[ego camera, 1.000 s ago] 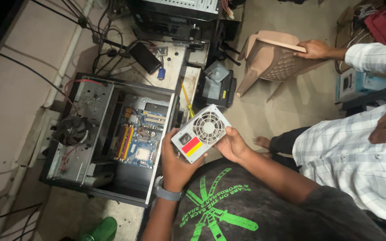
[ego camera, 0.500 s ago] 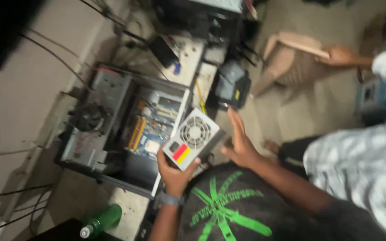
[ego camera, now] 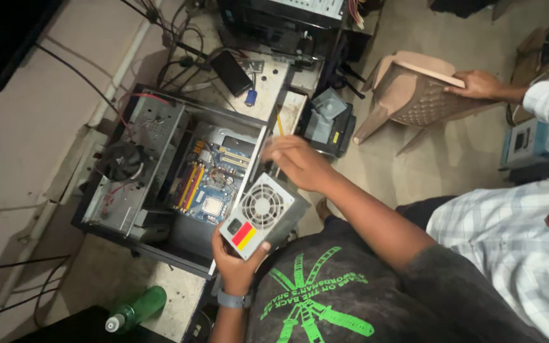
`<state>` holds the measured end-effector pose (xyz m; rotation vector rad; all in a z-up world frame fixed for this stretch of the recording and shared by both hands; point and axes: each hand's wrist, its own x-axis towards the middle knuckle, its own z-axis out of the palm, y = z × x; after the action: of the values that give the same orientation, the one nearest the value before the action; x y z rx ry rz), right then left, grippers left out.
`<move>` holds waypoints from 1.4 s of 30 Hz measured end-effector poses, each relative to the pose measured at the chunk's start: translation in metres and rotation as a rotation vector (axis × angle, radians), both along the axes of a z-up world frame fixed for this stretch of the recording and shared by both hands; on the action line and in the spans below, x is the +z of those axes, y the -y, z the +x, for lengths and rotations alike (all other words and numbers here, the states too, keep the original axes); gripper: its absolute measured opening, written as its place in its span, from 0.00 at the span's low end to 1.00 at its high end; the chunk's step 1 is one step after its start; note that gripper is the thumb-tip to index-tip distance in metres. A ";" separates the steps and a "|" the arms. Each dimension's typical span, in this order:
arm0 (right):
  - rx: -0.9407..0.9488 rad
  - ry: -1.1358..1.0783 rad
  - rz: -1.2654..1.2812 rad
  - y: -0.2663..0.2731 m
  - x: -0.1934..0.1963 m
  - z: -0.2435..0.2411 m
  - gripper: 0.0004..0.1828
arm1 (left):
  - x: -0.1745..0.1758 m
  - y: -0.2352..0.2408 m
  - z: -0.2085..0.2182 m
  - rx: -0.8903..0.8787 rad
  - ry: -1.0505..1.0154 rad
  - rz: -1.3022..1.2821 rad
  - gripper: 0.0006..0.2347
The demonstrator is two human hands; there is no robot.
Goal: The person removes the power supply unit from a desktop computer case using a screwdriver, then removes the CPU from the motherboard, inspects it, and reinstalls it. The person uses a screwdriver to secure the CPU cooler back onto the motherboard.
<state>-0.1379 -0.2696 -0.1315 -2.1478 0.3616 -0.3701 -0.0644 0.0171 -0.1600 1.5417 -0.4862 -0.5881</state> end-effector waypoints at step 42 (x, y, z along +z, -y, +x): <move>0.160 0.493 1.479 -0.002 -0.049 -0.101 0.66 | 0.066 0.086 -0.001 -0.294 -0.040 -0.106 0.50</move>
<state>-0.2391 -0.2680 -0.1801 -0.5985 0.0830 -0.3451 -0.0649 -0.0692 -0.0939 1.3653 -0.7093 -0.8044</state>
